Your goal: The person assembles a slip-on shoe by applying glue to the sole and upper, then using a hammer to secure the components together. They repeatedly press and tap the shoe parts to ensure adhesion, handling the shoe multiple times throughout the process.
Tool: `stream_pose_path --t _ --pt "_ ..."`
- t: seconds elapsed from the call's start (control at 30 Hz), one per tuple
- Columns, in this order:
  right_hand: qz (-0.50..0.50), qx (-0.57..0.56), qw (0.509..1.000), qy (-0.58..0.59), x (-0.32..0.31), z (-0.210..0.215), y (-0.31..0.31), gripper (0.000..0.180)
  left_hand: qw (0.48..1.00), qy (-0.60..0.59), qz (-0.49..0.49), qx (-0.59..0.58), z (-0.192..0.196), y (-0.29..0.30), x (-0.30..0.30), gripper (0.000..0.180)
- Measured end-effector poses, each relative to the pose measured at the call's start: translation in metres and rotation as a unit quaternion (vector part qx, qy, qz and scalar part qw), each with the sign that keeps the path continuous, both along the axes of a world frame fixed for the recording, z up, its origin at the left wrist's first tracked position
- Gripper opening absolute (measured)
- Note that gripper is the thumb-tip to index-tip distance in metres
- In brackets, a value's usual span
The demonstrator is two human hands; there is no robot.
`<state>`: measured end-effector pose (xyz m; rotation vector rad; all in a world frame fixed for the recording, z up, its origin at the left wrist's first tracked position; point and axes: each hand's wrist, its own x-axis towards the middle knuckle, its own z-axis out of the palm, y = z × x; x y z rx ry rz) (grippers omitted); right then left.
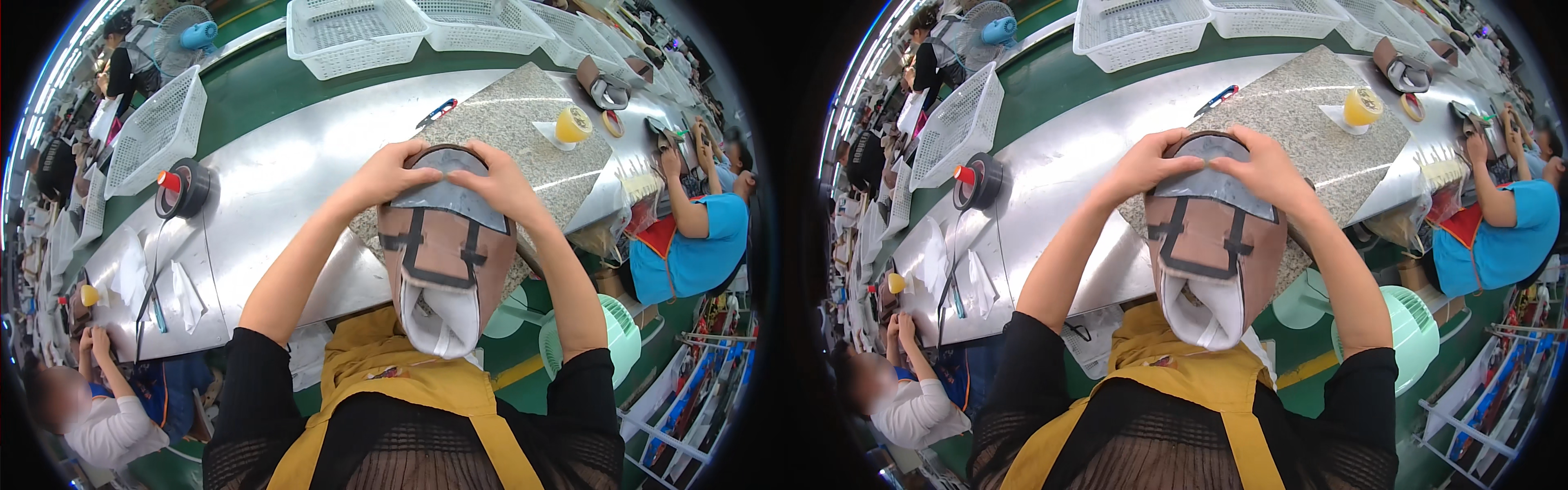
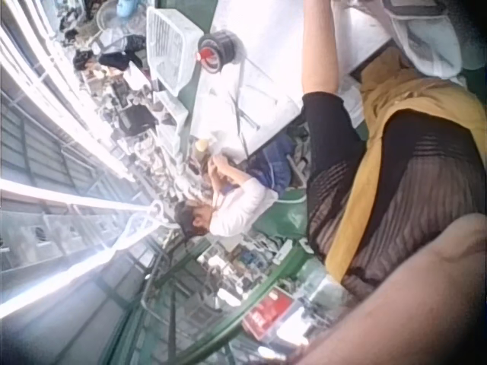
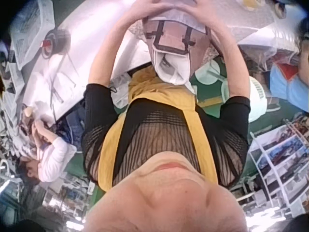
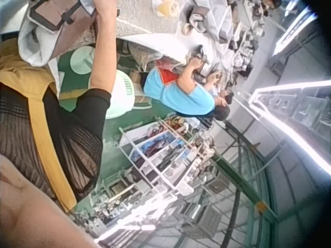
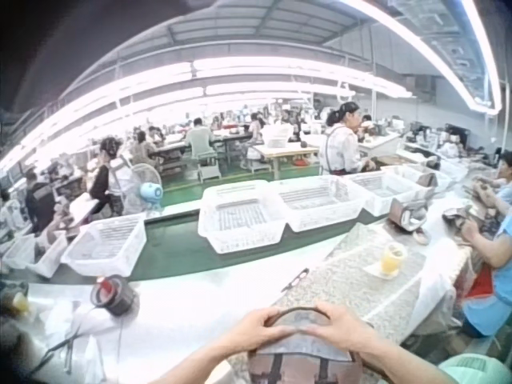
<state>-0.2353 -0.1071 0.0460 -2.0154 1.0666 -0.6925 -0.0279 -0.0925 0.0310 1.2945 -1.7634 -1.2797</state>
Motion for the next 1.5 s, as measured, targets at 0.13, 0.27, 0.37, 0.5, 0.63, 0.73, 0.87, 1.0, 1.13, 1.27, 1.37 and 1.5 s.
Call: stream_pose_path --t 0.13,0.27,0.37,0.5,0.63,0.73,0.87,1.0,1.13,1.27,1.37,1.5 --pt "0.037 0.083 0.995 -0.03 0.002 0.013 0.006 0.027 0.979 0.133 -0.039 0.149 0.001 0.01 0.009 0.04" --pt "0.059 0.087 0.992 -0.064 -0.006 0.005 0.003 0.024 0.983 0.126 -0.021 0.136 0.003 0.019 0.004 0.041" --pt "0.058 0.044 0.997 0.0 -0.007 0.008 0.0 0.023 0.99 0.092 -0.02 0.105 0.004 0.022 -0.002 0.042" --pt "0.0 -0.141 0.983 0.119 -0.003 0.003 0.009 0.024 0.996 0.049 -0.012 0.067 0.01 0.027 -0.005 0.042" --pt "-0.003 -0.126 0.989 0.083 -0.002 0.004 0.012 0.024 0.986 0.109 -0.047 0.114 0.009 0.031 0.007 0.043" --pt "0.008 -0.059 0.997 0.051 -0.01 0.001 0.005 0.024 0.983 0.056 -0.013 0.172 0.009 0.037 0.012 0.043" --pt "-0.012 0.171 0.982 -0.076 -0.016 0.013 0.009 0.031 0.987 0.071 0.018 0.144 0.004 0.041 0.005 0.04" --pt "-0.067 0.241 0.951 -0.183 -0.025 0.012 0.024 0.046 0.985 0.1 0.058 0.128 -0.002 0.044 0.003 0.038" --pt "-0.036 0.2 0.974 -0.103 -0.025 0.01 0.04 0.042 0.988 0.068 0.052 0.125 0.003 0.047 0.002 0.039" --pt "-0.023 0.155 0.985 -0.074 -0.026 0.009 0.044 0.039 0.982 0.087 -0.048 0.16 0.009 0.045 0.011 0.044" --pt "-0.02 0.129 0.988 -0.086 -0.025 0.012 0.048 0.038 0.966 0.126 -0.062 0.216 0.019 0.045 0.011 0.047" --pt "-0.008 0.081 0.994 -0.076 -0.019 0.021 0.055 0.037 0.983 0.049 -0.023 0.178 0.022 0.049 -0.002 0.043"
